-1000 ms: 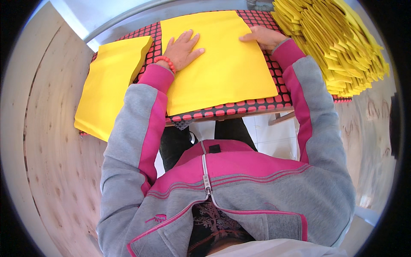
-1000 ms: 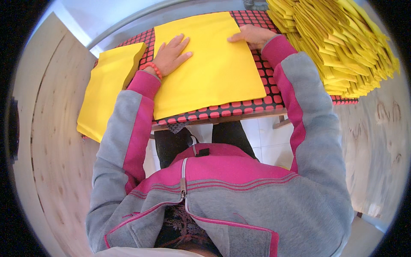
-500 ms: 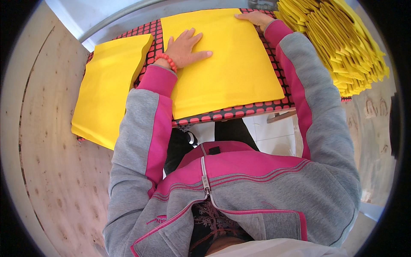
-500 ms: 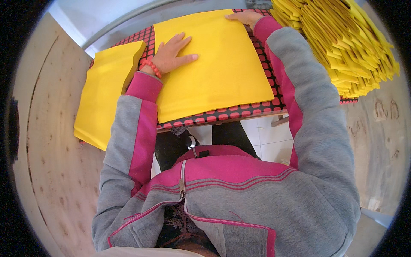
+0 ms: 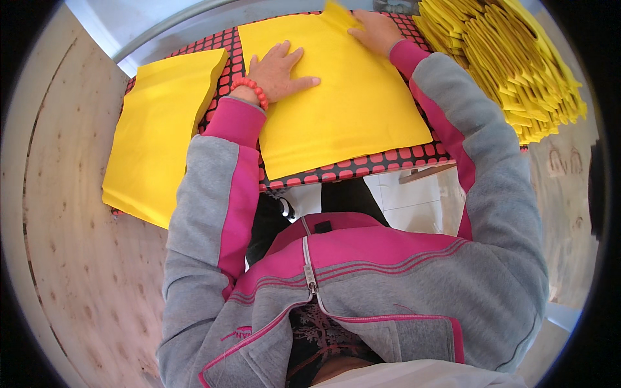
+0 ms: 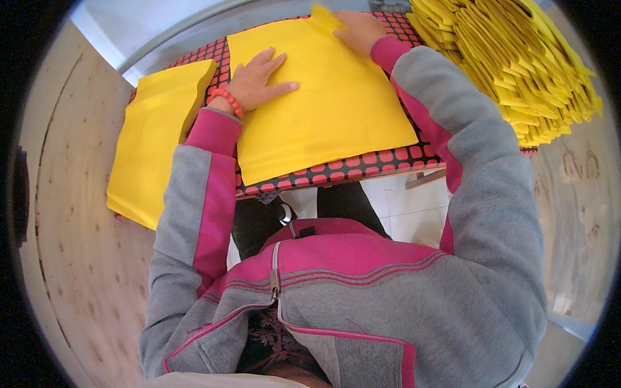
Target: The person folds yellow paper sheets on a patterned table. They smooth each sheet, fold it in half, then fold the sides inward to form a narrow strip, and place the finished piece on a growing stack.
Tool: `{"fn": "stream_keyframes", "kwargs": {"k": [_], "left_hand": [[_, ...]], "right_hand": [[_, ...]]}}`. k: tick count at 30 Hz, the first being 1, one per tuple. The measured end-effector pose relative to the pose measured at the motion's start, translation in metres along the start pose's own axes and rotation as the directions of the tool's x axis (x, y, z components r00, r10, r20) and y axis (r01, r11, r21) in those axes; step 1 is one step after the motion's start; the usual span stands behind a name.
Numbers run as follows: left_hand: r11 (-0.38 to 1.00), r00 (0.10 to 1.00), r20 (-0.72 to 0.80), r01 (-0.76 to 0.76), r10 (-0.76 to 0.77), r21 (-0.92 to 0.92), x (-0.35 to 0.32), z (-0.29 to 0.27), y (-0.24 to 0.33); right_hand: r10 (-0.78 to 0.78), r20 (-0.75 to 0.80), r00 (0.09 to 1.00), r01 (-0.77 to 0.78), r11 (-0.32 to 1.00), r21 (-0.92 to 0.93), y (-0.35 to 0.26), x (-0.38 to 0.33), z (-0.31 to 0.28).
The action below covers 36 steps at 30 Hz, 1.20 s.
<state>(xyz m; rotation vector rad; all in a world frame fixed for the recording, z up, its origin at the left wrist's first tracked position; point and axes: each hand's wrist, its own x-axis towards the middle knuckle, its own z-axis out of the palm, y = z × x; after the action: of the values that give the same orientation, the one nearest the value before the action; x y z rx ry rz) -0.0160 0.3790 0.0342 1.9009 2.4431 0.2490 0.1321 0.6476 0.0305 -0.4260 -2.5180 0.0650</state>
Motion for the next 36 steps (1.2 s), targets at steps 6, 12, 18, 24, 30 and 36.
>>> {"fn": "stream_keyframes", "kwargs": {"k": [6, 12, 18, 24, 30, 36], "left_hand": [[0.999, 0.999, 0.019, 0.039, -0.040, 0.033, 0.000, -0.002, 0.007], [0.996, 0.994, -0.084, -0.066, 0.070, 0.059, -0.006, -0.005, 0.007], [0.996, 0.996, -0.007, -0.087, 0.087, 0.002, -0.013, -0.005, 0.004], [0.997, 0.997, 0.016, -0.071, 0.071, -0.015, -0.011, -0.008, 0.002], [0.991, 0.991, -0.036, -0.131, 0.130, -0.020, -0.015, -0.011, 0.004], [0.995, 0.995, -0.006, -0.102, 0.102, -0.005, -0.016, -0.010, 0.003]], "right_hand": [[0.301, 0.641, 0.706, -0.659, 0.611, 0.440, 0.036, -0.001, -0.024], [-0.424, -0.052, 0.904, 0.360, 0.822, -0.442, -0.012, -0.028, -0.020], [-0.168, 0.044, 0.985, 0.173, 0.969, -0.177, -0.029, -0.036, -0.033], [0.398, 0.738, 0.545, -0.837, 0.206, 0.507, 0.017, -0.037, -0.060], [-0.126, 0.233, 0.964, 0.197, 0.928, -0.315, -0.017, -0.044, -0.051], [-0.259, 0.106, 0.960, 0.280, 0.864, -0.419, -0.046, -0.061, -0.049]]}}
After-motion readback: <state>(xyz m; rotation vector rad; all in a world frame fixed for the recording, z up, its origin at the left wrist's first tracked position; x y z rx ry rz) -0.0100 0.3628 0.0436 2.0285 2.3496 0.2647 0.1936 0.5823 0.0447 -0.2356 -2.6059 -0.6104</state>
